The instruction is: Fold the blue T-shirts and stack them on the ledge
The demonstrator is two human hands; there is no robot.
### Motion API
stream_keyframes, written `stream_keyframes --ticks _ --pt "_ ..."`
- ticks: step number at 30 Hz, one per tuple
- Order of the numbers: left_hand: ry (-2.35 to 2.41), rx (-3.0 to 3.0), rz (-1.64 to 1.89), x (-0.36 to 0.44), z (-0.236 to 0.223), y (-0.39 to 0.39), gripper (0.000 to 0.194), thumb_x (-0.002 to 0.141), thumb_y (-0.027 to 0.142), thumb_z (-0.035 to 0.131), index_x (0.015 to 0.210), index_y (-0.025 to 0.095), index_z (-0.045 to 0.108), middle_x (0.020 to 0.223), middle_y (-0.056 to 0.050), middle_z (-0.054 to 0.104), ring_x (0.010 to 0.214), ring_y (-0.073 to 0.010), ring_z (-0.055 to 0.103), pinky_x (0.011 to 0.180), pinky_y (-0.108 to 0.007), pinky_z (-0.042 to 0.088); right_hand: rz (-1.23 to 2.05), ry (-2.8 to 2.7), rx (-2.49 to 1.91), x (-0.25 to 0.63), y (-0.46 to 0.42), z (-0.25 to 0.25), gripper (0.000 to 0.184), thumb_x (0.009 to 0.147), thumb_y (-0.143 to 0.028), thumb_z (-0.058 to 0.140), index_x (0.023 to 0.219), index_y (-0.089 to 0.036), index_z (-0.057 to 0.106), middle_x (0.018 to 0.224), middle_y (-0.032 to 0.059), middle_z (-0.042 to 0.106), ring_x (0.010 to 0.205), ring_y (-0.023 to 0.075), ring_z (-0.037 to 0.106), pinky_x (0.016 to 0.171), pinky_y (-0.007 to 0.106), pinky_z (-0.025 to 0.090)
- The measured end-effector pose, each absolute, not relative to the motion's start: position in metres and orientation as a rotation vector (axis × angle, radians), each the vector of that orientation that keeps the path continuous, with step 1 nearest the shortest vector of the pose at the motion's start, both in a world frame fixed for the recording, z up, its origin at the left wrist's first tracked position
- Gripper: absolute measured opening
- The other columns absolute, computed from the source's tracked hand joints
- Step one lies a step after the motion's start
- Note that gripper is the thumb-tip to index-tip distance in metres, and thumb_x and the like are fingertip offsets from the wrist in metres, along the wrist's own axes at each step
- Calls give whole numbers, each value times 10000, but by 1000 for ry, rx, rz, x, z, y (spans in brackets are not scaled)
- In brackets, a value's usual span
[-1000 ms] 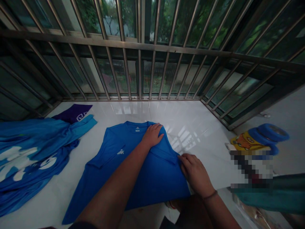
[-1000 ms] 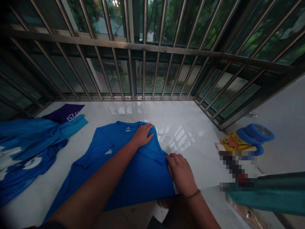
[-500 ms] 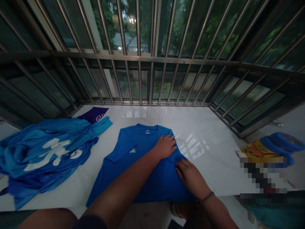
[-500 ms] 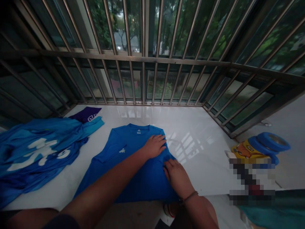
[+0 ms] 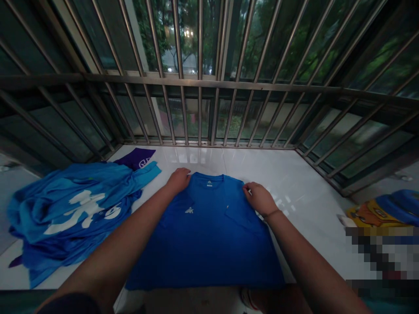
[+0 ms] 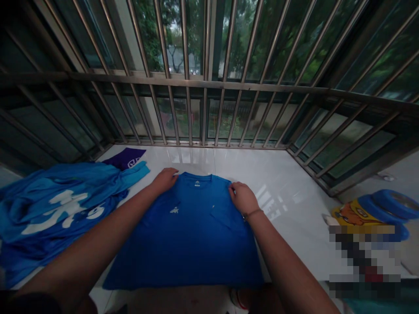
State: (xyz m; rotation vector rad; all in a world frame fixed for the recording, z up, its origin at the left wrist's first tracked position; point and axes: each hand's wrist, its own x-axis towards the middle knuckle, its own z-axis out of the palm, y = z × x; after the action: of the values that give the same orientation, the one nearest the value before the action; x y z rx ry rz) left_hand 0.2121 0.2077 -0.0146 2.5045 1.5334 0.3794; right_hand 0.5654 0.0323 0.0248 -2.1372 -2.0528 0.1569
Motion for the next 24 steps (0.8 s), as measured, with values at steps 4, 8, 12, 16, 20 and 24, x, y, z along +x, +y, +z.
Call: stream_keyframes --ticks 4,8,12,16,20,24 --pt "1536 2483 281 211 -26 239 419 951 410 786 1310 193 780 1415 -159 736 1342 -352 667 1159 -440 526 165 -2071 -2182 536 104 17 307 1106 -340 650 1351 -171 725 1365 125 719 1260 263 674 1117 440 547" --pt "1511 2477 241 216 -34 254 230 942 396 813 1090 220 822 1324 -142 738 1254 -341 680 1042 -411 552 191 -1977 -2340 517 144 0 354 1101 -397 678 1361 -159 698 1400 144 687 1258 287 672 1048 496 593" --pt "1394 2526 267 213 -24 254 88 975 301 765 982 216 790 1147 -113 774 1151 -313 689 979 -393 542 213 -2013 -2291 514 149 0 249 1137 -296 568 1216 -167 766 1256 157 746 1203 263 649 1045 403 529" --pt "1271 2595 393 202 7 233 100 1036 254 669 1050 207 755 1082 -111 779 1107 -299 691 993 -410 534 72 -2092 -2035 520 125 23 250 1141 -229 526 1211 -131 746 1253 155 723 1151 238 635 1045 352 490" --pt "1064 2725 500 171 32 173 81 1057 263 674 1033 233 746 1065 -69 781 1111 -266 694 1186 -470 448 -34 -2154 -1842 532 59 38 247 1153 -285 541 1218 -160 744 1197 126 735 1146 262 639 1049 375 478" --pt "849 2959 505 129 13 81 226 1095 168 578 1193 276 751 1091 -37 792 1148 -242 700 1314 -527 309 -174 -2342 -1468 530 -40 12 230 1158 -290 549 1180 -204 761 1100 87 776 1025 248 678 981 389 486"
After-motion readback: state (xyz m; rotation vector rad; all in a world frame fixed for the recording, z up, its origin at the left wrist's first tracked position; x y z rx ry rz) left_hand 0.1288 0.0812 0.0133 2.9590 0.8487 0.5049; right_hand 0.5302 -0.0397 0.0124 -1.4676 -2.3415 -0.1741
